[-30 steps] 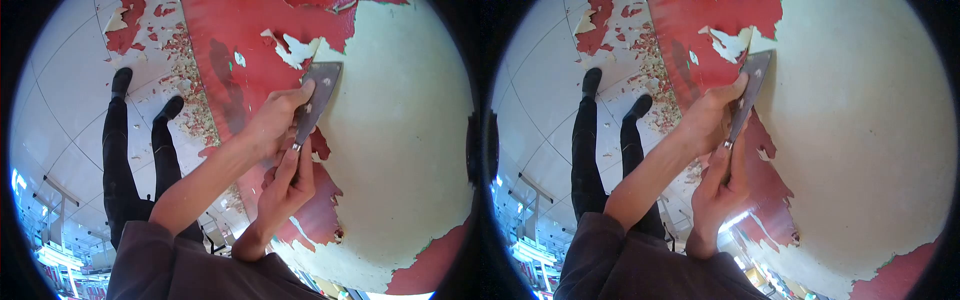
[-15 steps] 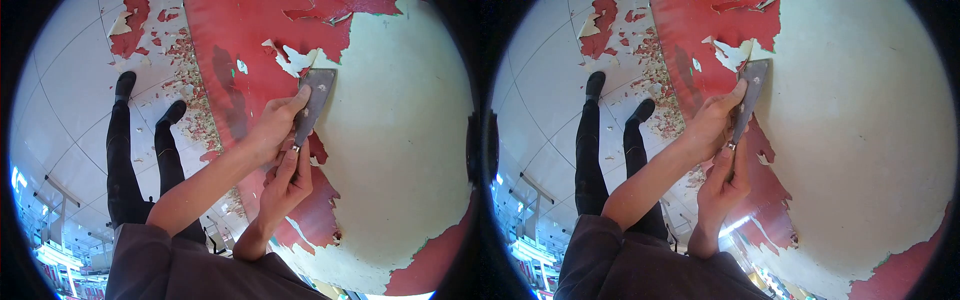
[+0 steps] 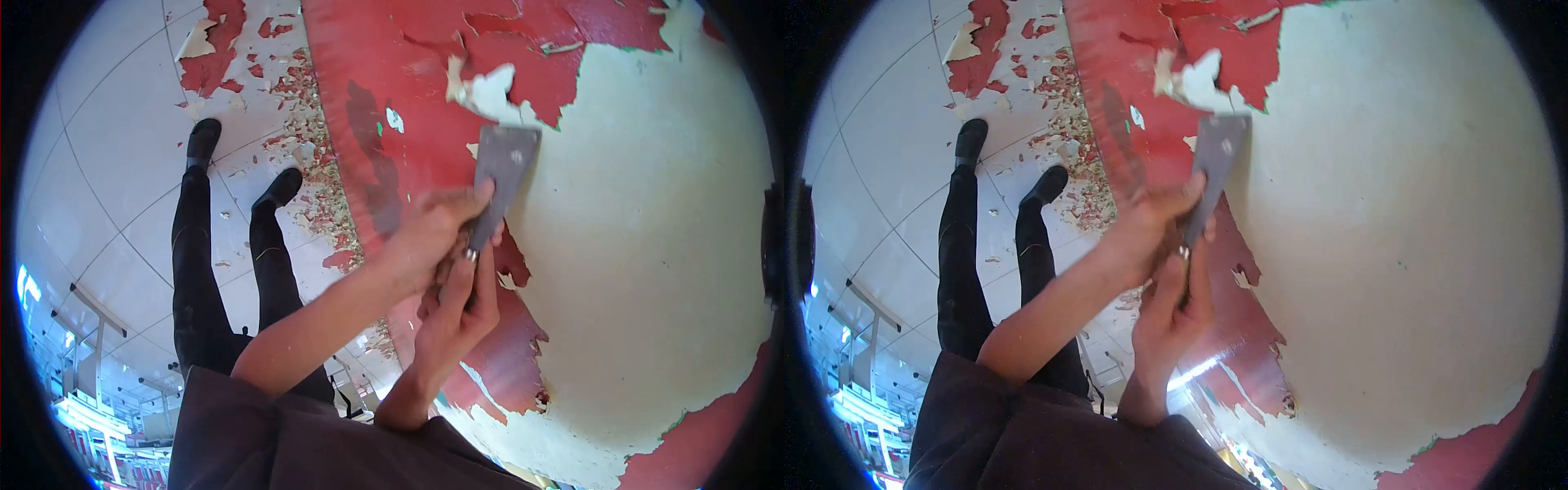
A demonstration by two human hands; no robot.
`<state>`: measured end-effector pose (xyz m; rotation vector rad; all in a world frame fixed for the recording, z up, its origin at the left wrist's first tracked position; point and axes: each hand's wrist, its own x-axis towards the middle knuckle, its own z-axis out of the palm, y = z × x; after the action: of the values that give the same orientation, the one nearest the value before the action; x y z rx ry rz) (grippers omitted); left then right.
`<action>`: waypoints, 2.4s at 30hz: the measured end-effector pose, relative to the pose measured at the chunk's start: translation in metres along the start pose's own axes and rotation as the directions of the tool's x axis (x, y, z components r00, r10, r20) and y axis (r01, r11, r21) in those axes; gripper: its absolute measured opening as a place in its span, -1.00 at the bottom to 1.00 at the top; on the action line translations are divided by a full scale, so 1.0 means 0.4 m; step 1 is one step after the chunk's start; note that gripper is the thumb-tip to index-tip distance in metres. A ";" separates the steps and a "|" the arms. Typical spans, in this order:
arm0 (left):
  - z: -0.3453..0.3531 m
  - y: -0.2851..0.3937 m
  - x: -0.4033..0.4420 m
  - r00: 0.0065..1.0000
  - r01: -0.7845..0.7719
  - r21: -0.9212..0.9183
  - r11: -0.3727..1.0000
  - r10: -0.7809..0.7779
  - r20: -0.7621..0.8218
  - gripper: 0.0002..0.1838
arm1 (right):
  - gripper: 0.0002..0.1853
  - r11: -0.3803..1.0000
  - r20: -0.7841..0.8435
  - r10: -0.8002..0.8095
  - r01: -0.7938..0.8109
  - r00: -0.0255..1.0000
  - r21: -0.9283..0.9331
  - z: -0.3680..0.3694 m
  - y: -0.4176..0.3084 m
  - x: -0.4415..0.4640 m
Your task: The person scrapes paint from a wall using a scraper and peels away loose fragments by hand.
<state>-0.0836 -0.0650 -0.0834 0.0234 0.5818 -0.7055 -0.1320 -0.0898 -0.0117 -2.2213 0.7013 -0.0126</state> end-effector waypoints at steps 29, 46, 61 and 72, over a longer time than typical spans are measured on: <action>-0.005 -0.092 -0.018 0.935 -0.216 0.149 0.965 0.160 0.317 -0.63 | -0.61 0.990 0.034 -0.075 0.078 0.997 -0.118 -0.174 0.085 -0.054; -0.008 -0.102 0.026 0.981 -0.052 -0.146 0.988 0.077 0.176 -0.62 | -0.63 0.968 0.048 0.029 -0.016 0.998 -0.252 -0.151 0.056 -0.016; -0.038 -0.075 0.034 0.991 -0.037 -0.089 0.995 0.048 0.123 -0.63 | -0.63 0.982 0.011 -0.131 0.132 0.991 -0.137 -0.077 0.113 -0.022; -0.037 0.025 0.074 0.982 -0.186 0.037 0.982 0.184 0.039 -0.61 | -0.64 0.976 0.096 -0.197 0.185 0.976 0.117 0.017 0.101 0.052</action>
<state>-0.0667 -0.0720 -0.1127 0.1010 0.5234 -0.5357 -0.1323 -0.1168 -0.0486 -2.1600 0.4170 -0.0274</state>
